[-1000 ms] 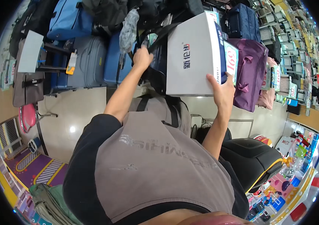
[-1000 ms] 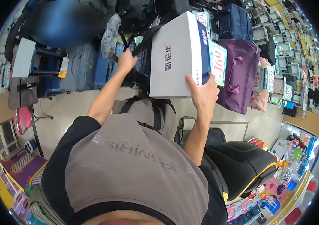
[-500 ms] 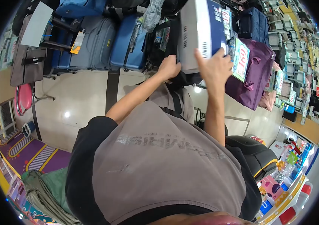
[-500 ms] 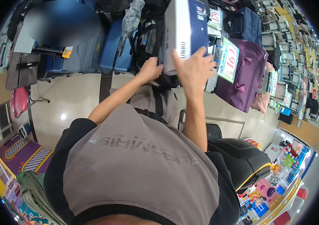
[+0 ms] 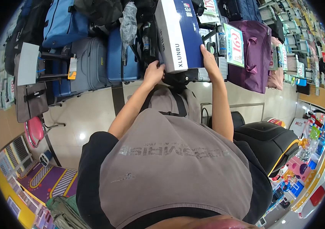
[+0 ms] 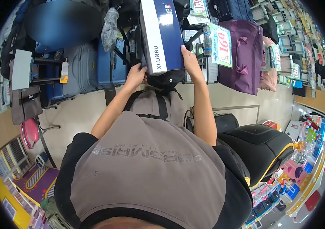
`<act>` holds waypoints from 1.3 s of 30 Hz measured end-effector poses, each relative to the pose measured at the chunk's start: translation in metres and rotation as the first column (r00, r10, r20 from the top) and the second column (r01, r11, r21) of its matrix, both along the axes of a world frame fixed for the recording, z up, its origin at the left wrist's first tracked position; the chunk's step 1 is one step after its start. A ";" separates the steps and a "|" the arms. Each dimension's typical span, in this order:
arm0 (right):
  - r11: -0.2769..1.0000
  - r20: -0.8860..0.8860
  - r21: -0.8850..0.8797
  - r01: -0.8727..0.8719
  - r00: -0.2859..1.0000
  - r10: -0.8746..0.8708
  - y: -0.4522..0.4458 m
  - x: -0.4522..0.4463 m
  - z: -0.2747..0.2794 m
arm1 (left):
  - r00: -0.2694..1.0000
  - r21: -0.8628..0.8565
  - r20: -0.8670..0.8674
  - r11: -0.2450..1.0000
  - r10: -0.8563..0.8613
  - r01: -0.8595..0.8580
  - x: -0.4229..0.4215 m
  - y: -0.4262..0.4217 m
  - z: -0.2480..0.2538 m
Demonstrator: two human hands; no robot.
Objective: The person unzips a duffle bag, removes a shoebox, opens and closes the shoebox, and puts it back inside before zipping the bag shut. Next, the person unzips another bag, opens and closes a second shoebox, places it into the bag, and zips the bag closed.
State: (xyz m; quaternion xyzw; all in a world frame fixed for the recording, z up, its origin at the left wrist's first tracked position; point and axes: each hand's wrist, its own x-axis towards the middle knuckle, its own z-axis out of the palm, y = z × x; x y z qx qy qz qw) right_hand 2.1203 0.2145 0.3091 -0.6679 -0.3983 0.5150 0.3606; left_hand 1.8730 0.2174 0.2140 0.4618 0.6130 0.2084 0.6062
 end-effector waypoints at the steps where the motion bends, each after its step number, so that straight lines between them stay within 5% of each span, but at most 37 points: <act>1: 0.999 -0.057 -0.042 0.009 0.998 -0.012 0.003 0.006 -0.010 | 0.999 0.113 -0.026 0.993 0.024 -0.021 -0.001 0.003 -0.003; 3: 0.986 -0.269 -0.166 0.005 0.962 -0.050 0.005 0.011 -0.015 | 0.994 0.337 -0.068 0.940 0.084 -0.057 -0.002 0.011 0.008; 6: 0.975 -0.313 -0.162 -0.152 0.945 0.095 0.005 0.009 -0.035 | 0.819 -0.047 0.494 0.949 0.293 -0.311 0.001 0.013 0.055; 9: 0.902 0.041 -0.190 -0.388 0.915 0.402 0.014 0.006 -0.082 | 0.845 -0.012 0.470 0.959 0.257 -0.285 -0.004 0.022 0.066; 10: 0.845 0.171 -0.217 -0.489 0.833 0.526 0.021 0.008 -0.108 | 0.877 0.020 0.402 0.955 0.263 -0.296 -0.002 0.023 0.073; 11: 0.796 0.518 0.033 -0.604 0.692 0.503 0.022 0.011 -0.153 | 0.884 0.051 0.393 0.954 0.253 -0.296 -0.003 0.025 0.064; 12: 0.788 0.625 0.002 -0.616 0.616 0.479 0.022 0.005 -0.151 | 0.901 0.063 0.355 0.956 0.247 -0.287 -0.002 0.026 0.067; 14: 0.705 0.767 -0.173 -0.687 0.355 0.535 0.018 0.008 -0.132 | 0.931 0.081 0.275 0.959 0.242 -0.273 0.002 0.022 0.071; 17: 0.647 0.826 -0.182 -0.740 0.242 0.509 0.027 0.019 -0.143 | 0.909 0.042 0.291 0.945 0.298 -0.324 0.011 0.019 0.073; 20: 0.710 0.830 -0.176 -0.682 0.285 0.480 0.043 0.021 -0.146 | 0.909 0.103 0.278 0.931 0.311 -0.350 0.023 0.015 0.074; 22: 0.699 0.849 0.018 -0.715 0.380 0.367 0.040 0.024 -0.139 | 0.916 0.160 0.248 0.919 0.317 -0.361 0.021 0.015 0.079; 28: 0.766 0.714 0.136 -0.628 0.598 0.363 0.020 0.044 -0.034 | 0.885 0.122 0.276 0.900 0.375 -0.419 0.024 0.027 0.138; 34: 0.873 0.692 0.120 -0.473 0.671 0.268 0.024 0.075 -0.050 | 0.912 0.097 0.112 0.909 0.394 -0.405 0.032 0.046 0.130; 39: 0.809 0.605 0.242 -0.536 0.735 0.306 0.006 0.100 -0.075 | 0.888 0.025 0.150 0.896 0.435 -0.444 0.038 0.055 0.111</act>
